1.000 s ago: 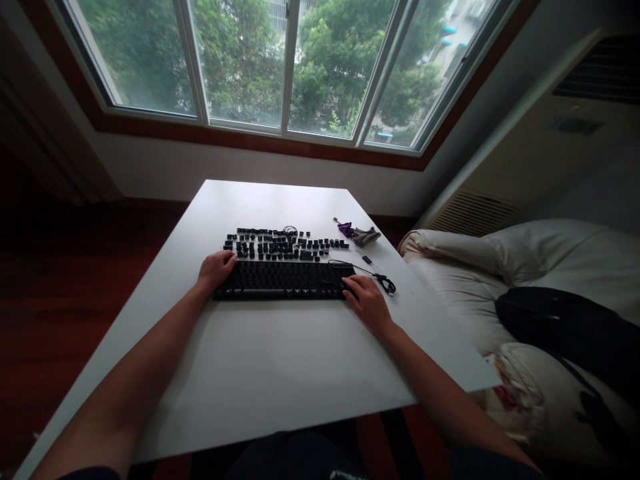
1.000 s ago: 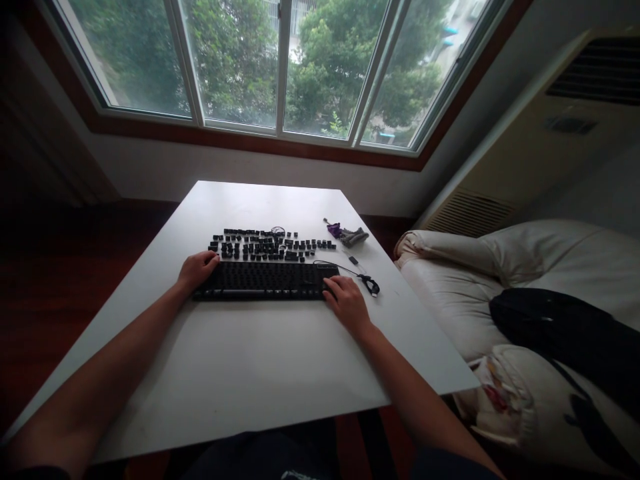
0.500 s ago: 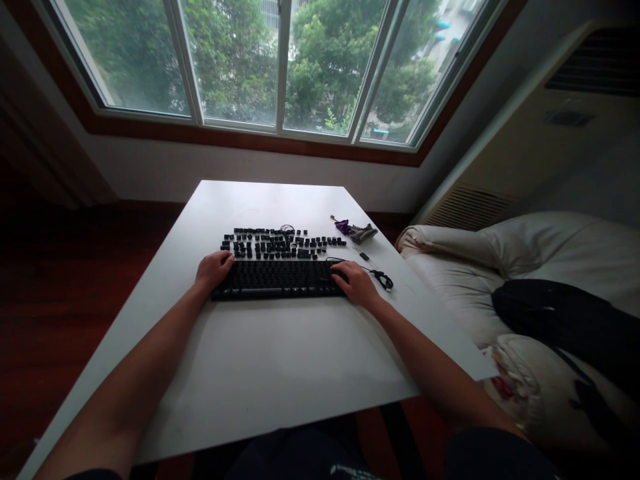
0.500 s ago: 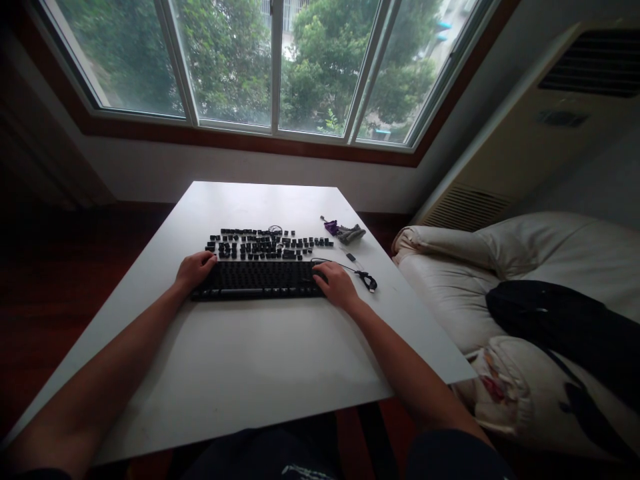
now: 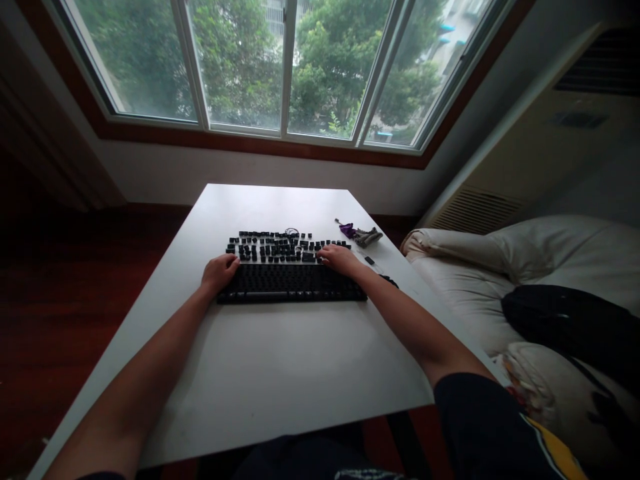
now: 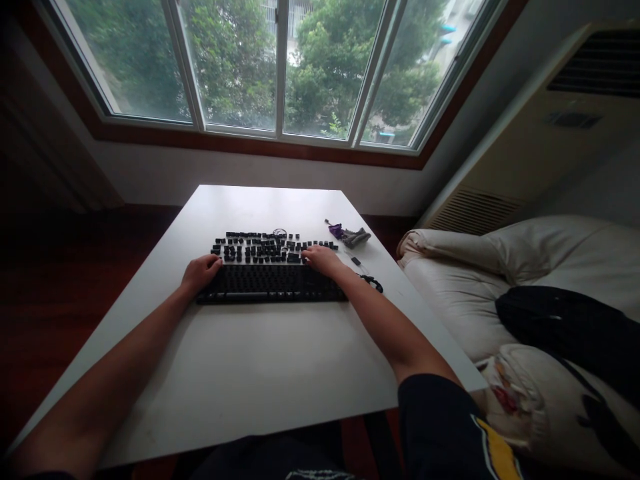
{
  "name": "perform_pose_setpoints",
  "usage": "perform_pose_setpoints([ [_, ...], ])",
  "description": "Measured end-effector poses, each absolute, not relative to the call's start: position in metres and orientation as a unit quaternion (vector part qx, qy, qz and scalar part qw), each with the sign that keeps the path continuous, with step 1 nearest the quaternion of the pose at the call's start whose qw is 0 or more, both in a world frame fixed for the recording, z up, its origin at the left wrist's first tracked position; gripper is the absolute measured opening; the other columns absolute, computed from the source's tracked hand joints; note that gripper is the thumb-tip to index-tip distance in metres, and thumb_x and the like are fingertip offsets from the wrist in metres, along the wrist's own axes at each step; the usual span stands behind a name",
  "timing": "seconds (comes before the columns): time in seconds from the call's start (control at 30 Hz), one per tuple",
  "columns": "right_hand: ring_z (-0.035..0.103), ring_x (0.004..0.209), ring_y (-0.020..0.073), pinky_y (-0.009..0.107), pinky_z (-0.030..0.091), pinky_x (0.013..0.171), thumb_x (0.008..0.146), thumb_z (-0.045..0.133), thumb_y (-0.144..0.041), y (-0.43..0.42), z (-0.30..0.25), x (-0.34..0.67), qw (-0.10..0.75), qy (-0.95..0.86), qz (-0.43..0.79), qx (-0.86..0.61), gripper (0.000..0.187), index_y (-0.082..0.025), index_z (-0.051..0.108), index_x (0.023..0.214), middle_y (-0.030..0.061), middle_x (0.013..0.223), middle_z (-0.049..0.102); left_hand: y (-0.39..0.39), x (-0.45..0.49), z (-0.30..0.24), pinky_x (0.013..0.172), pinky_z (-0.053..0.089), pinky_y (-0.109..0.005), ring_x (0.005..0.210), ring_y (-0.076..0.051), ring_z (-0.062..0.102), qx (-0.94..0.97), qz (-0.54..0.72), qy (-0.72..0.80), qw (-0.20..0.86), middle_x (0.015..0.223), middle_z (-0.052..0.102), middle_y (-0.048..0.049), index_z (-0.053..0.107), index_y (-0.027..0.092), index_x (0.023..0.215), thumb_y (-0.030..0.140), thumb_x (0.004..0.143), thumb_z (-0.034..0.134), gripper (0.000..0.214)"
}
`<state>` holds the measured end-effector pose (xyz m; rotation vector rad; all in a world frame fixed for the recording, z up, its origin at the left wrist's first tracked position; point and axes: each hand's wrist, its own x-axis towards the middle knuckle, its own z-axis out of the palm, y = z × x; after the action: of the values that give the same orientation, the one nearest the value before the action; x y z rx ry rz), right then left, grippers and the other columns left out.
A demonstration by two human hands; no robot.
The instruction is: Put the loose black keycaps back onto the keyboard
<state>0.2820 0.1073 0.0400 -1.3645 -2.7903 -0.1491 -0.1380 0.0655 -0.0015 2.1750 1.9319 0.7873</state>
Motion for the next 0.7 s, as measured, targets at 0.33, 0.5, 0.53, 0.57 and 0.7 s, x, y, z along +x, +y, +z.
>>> perform_pose_setpoints([
  [0.33, 0.063, 0.103, 0.0218, 0.028, 0.043, 0.081, 0.091, 0.064, -0.020, 0.123, 0.045, 0.281, -0.029, -0.920, -0.025, -0.391, 0.017, -0.021, 0.071, 0.106, 0.0095, 0.107, 0.071, 0.063, -0.139, -0.001, 0.073, 0.041, -0.031, 0.085, -0.023, 0.064, 0.719, 0.255, 0.643, 0.062, 0.090, 0.073, -0.0058, 0.070, 0.024, 0.090, 0.047, 0.094, 0.042, 0.036],
  [0.5, 0.063, 0.101, 0.0231, 0.030, 0.044, 0.084, 0.093, 0.061, -0.021, 0.117, 0.043, 0.286, 0.000, -0.913, -0.042, -0.406, 0.016, -0.017, 0.072, 0.104, 0.0117, 0.104, 0.071, 0.065, -0.138, -0.002, 0.074, 0.041, -0.030, 0.085, -0.023, 0.064, 0.718, 0.253, 0.646, 0.058, 0.091, 0.073, -0.0060, 0.070, 0.024, 0.091, 0.047, 0.094, 0.042, 0.037],
  [0.53, 0.063, 0.101, 0.0231, 0.031, 0.044, 0.085, 0.093, 0.061, -0.021, 0.114, 0.043, 0.286, 0.020, -0.911, -0.041, -0.410, 0.017, -0.017, 0.071, 0.105, 0.0116, 0.104, 0.070, 0.066, -0.139, -0.002, 0.074, 0.041, -0.030, 0.085, -0.023, 0.064, 0.718, 0.253, 0.645, 0.059, 0.090, 0.073, -0.0060, 0.070, 0.024, 0.091, 0.047, 0.094, 0.041, 0.037],
  [0.57, 0.063, 0.101, 0.0229, 0.031, 0.044, 0.085, 0.093, 0.060, -0.022, 0.110, 0.044, 0.287, 0.043, -0.908, -0.038, -0.415, 0.018, -0.017, 0.071, 0.106, 0.0112, 0.105, 0.070, 0.066, -0.139, -0.003, 0.074, 0.041, -0.030, 0.085, -0.023, 0.064, 0.720, 0.254, 0.643, 0.060, 0.090, 0.073, -0.0061, 0.070, 0.024, 0.091, 0.047, 0.094, 0.041, 0.037],
  [0.7, 0.063, 0.092, 0.0197, 0.029, 0.044, 0.082, 0.092, 0.060, -0.027, 0.085, 0.051, 0.291, 0.104, -0.902, 0.016, -0.419, 0.020, -0.019, 0.071, 0.107, 0.0072, 0.100, 0.071, 0.067, -0.140, -0.003, 0.073, 0.041, -0.031, 0.085, -0.023, 0.064, 0.726, 0.260, 0.634, 0.061, 0.091, 0.073, -0.0063, 0.071, 0.024, 0.090, 0.046, 0.094, 0.042, 0.037],
])
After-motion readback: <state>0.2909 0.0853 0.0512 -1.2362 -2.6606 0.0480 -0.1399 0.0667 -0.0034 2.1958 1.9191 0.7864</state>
